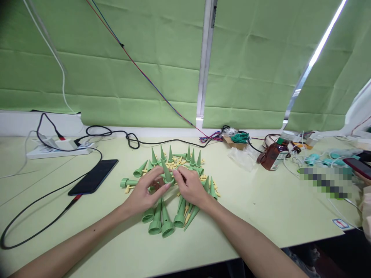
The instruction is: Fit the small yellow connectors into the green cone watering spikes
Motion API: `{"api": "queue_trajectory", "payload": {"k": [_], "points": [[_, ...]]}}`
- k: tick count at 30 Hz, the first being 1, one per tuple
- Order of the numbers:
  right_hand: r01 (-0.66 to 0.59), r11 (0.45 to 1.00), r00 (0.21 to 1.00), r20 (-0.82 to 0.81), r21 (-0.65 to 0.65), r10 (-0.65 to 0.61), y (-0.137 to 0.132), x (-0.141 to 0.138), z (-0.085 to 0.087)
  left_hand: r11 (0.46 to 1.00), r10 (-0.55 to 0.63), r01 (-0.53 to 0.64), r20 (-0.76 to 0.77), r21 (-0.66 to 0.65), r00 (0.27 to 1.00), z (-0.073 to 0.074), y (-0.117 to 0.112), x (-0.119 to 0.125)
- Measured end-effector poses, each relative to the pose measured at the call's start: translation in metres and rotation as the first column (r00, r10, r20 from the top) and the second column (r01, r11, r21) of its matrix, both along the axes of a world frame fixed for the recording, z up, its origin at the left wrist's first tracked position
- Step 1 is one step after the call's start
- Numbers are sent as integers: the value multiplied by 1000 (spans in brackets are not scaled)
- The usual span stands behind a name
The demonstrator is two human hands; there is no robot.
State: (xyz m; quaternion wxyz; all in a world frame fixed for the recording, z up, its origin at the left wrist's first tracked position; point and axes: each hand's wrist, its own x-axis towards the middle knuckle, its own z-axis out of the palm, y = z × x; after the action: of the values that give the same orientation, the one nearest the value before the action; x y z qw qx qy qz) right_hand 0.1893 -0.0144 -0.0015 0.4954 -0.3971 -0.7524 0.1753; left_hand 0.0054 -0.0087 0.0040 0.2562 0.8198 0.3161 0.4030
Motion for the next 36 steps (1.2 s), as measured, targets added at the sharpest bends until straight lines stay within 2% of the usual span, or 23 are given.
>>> {"api": "queue_trajectory", "payload": {"k": [6, 11, 18, 22, 27, 30, 33, 36], "points": [[-1, 1000, 1000, 9, -6, 1, -1, 0, 0, 997, 23, -20, -34, 74, 999, 2, -3, 1], [5, 1000, 1000, 25, -10, -4, -1, -1, 0, 989, 30, -21, -55, 145, 998, -3, -1, -1], [-28, 999, 1000, 12, -24, 28, -1, -1, -2, 941, 40, 3, -121, 337, 992, -7, 1, -4], [-6, 1000, 1000, 6, -14, 6, -1, -1, -2, 924, 87, -38, -113, 380, 990, -7, 1, -4], [36, 999, 998, -44, -11, -36, -1, -1, -3, 960, 180, -184, 36, 209, 983, -3, -2, 1], [40, 999, 995, -92, -23, -42, -1, 0, -4, 966, 226, -230, 48, 115, 973, 3, -3, 3], [26, 999, 994, -108, -27, -29, -1, 0, -5, 985, 172, -172, 13, -3, 985, 7, -2, 4], [3, 1000, 997, -80, -17, -5, -2, -1, -3, 980, 86, -74, 57, -185, 995, 6, -1, 4]]}}
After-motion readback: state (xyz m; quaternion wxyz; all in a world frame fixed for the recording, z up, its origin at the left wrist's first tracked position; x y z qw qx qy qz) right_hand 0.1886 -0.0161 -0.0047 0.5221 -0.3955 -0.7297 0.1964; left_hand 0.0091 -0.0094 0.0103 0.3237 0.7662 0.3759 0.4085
